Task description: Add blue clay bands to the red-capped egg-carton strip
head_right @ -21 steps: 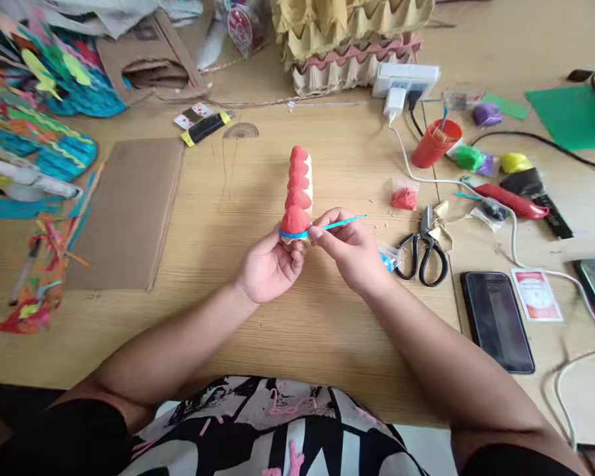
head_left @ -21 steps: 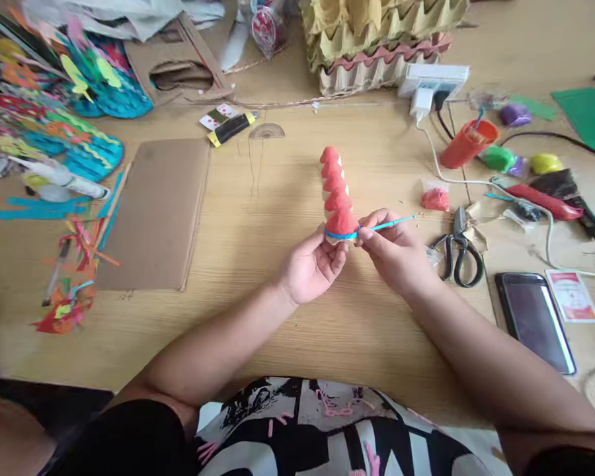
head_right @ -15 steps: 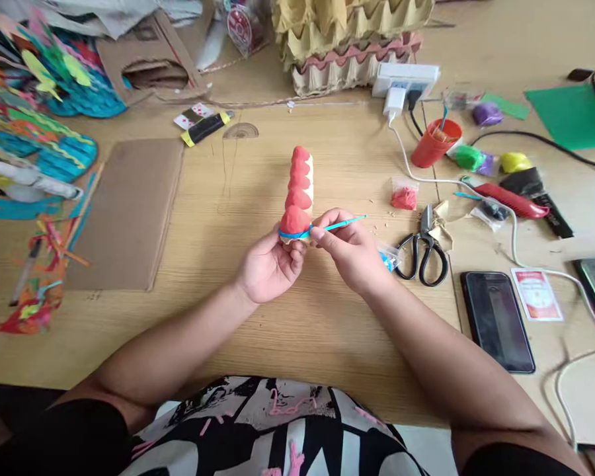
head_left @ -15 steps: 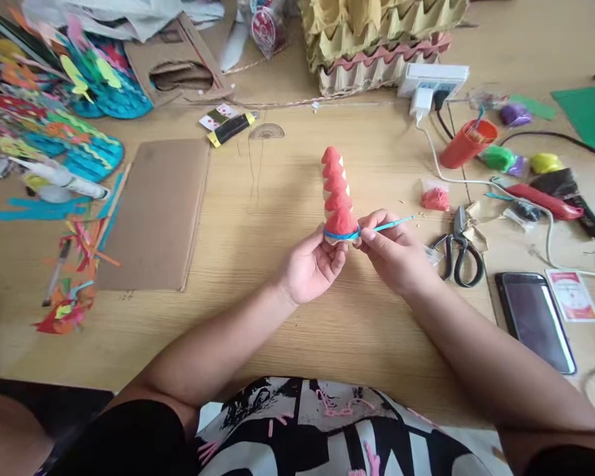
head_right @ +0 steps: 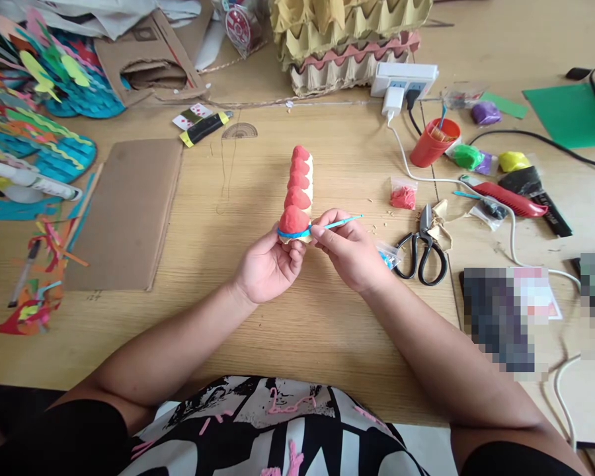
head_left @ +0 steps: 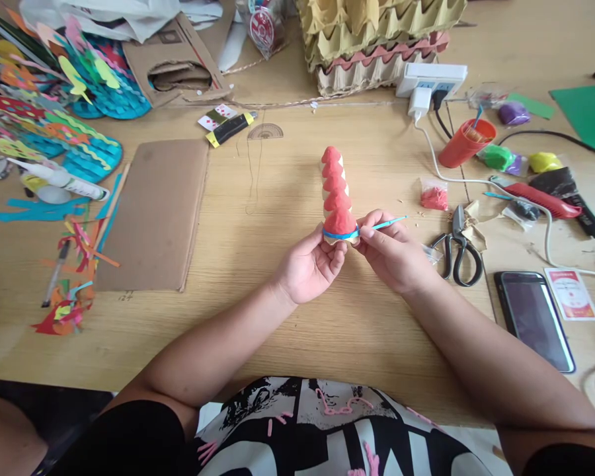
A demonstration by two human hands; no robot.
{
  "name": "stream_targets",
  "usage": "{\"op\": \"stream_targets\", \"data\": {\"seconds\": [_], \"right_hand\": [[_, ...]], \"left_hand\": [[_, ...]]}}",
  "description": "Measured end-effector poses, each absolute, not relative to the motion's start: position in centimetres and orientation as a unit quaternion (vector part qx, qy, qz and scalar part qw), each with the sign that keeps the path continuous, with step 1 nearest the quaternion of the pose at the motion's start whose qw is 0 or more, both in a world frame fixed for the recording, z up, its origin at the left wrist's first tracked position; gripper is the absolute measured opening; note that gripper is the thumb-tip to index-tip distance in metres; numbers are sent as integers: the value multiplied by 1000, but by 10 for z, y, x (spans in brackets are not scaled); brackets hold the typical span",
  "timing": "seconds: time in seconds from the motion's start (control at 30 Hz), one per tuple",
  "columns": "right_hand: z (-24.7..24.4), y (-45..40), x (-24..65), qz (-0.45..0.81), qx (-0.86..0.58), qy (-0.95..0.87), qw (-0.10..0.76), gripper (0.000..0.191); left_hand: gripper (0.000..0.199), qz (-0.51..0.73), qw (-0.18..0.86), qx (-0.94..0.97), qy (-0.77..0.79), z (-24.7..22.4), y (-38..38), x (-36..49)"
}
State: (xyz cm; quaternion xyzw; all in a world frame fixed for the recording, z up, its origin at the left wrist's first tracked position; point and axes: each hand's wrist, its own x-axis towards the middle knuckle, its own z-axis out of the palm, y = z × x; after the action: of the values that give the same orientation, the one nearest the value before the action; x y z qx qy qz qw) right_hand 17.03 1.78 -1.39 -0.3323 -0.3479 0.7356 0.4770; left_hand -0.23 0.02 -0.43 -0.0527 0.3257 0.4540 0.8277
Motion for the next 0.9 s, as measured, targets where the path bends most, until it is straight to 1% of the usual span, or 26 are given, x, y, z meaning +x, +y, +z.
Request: {"op": "stream_targets", "data": {"seconds": [0.33, 0.67, 0.9], "right_hand": [[-14, 18, 167, 718, -322, -373, 491, 32], [-15, 18, 170, 736, -304, -361, 486, 28], [-13, 18, 166, 734, -310, -355, 490, 31]], "left_hand": [[35, 444, 831, -69, 328, 3, 0, -1], [37, 442, 829, -67, 336, 4, -1, -2], [38, 448, 830, -64, 326, 1, -2, -2]]}}
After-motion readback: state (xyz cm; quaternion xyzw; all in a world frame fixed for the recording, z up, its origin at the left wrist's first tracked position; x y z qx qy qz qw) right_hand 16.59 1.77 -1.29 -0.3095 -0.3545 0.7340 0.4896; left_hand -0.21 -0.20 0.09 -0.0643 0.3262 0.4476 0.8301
